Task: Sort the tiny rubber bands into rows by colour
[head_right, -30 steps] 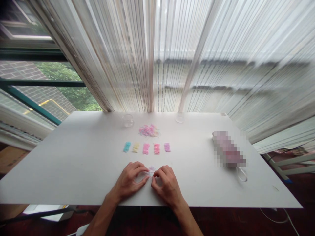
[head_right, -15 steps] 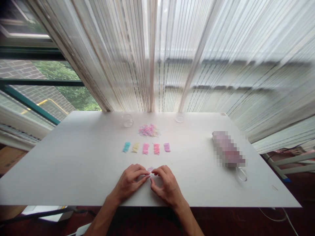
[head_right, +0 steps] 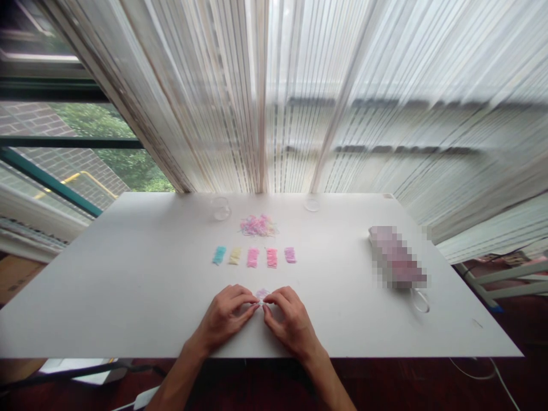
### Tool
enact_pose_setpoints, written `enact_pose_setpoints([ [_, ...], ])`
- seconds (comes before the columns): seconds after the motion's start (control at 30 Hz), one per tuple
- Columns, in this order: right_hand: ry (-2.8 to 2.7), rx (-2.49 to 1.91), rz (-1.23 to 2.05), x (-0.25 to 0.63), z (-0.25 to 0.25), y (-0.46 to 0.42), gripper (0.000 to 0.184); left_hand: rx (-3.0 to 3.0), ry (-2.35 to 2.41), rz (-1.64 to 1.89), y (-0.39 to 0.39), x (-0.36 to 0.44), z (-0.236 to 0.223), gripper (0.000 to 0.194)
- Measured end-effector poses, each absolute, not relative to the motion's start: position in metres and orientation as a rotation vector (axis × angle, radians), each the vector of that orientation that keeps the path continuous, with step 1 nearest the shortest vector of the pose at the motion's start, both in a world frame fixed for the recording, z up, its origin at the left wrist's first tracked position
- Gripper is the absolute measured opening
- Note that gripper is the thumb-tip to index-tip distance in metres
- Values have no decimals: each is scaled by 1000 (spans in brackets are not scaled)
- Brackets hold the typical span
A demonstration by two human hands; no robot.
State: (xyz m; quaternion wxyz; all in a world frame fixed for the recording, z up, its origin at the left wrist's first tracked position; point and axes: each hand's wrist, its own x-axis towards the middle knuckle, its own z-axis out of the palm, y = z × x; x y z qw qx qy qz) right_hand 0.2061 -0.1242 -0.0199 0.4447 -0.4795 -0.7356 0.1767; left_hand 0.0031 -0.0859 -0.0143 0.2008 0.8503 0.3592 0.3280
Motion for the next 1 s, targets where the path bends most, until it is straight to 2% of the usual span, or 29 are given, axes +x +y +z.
enact_pose_setpoints([
  [1.0,-1848,-1179,454,207,-26,-123,9,2346,962,1023,-86,4,-17,7],
])
